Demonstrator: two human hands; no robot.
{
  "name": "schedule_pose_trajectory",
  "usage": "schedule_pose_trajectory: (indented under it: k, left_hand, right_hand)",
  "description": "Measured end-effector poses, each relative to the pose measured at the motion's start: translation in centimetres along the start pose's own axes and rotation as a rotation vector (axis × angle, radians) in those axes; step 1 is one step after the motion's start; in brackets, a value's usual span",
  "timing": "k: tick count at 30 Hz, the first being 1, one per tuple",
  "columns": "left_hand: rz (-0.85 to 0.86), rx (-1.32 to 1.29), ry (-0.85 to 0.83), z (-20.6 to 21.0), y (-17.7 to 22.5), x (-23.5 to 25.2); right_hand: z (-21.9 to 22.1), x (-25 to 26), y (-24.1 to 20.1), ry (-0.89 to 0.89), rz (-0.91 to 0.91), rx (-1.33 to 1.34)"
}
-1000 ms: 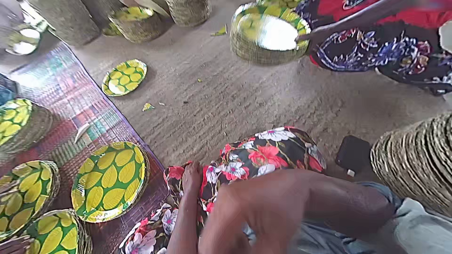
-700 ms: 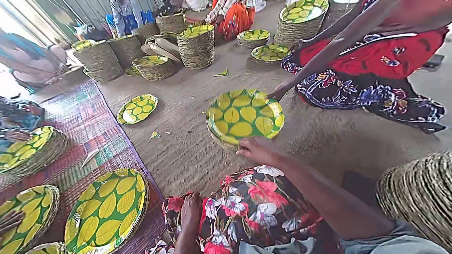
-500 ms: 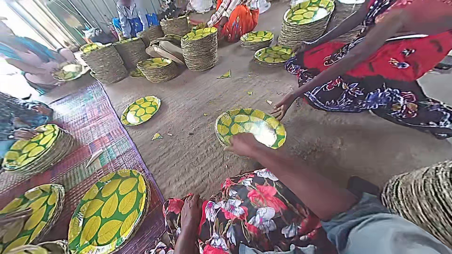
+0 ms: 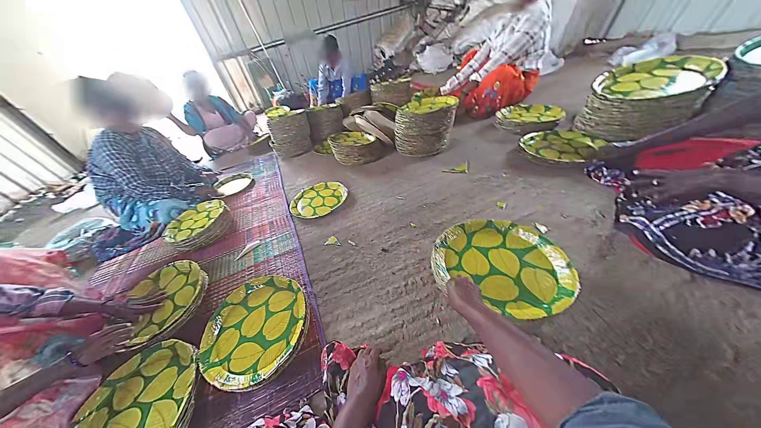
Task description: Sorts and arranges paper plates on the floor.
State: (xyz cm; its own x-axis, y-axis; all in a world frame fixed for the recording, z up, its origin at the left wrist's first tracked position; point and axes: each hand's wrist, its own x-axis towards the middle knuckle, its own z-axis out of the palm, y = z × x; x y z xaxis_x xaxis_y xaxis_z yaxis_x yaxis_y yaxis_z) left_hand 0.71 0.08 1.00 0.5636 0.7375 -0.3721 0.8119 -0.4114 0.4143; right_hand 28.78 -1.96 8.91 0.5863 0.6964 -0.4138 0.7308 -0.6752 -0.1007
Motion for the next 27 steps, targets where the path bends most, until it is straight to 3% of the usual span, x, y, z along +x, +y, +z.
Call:
schedule_pose_trajectory:
  k: [6,9,12,13,15,17,20,21,23,25,27]
  left_hand:
    - [0.064,-0.089,0.179,-0.1,-0.8,-1.1]
    - [0.077,-0.165,0.303,0.4,-0.9,-1.3]
    - [0.233,-0.11,0.721,1.5,-1.2,-1.0]
    - [0.292,-0.029,0.89,1.5,-1.2,-0.5]
    - [0.341,0.09,1.056,-0.1,-0.6,0.2]
    - [0.345,0.07,0.921,-2.4,0.7,0.2]
    - [0.143,0.023,0.298,-4.8,1.8,1.9]
    - [0.083,0.054,0.162,-4.5,1.5,3.0]
    - [0.011,0.099,-0.004,-2.6,0.4,4.6]
    - [0.004,0.129,-0.061,-0.4,-0.6,4.9]
    - [0.01,0.167,-0.062,0.6,-0.7,4.5]
  right_hand:
    - [0.2,0.8,1.3,0.171,-0.093,0.088]
    - [-0.2,0.5,1.2,0.477,-0.233,0.087]
    - [1.0,-0.4,-0.4,0.785,-0.621,0.147]
    - [1.4,-1.2,-1.3,0.721,-0.742,0.148]
    - [2.3,-2.3,-3.2,0.397,-0.868,0.07]
    - [3.8,-2.0,-4.7,0.072,-0.892,-0.087]
    - [4.9,-1.3,-4.9,-0.224,-0.773,-0.345]
    - [4.5,-0.9,-4.4,-0.234,-0.729,-0.331]
    - [3.2,0.1,-3.0,-0.09,-0.643,-0.178]
    - [1.7,0.6,-1.8,0.134,-0.471,-0.048]
    - [0.5,0.8,-1.1,0.205,-0.213,0.052]
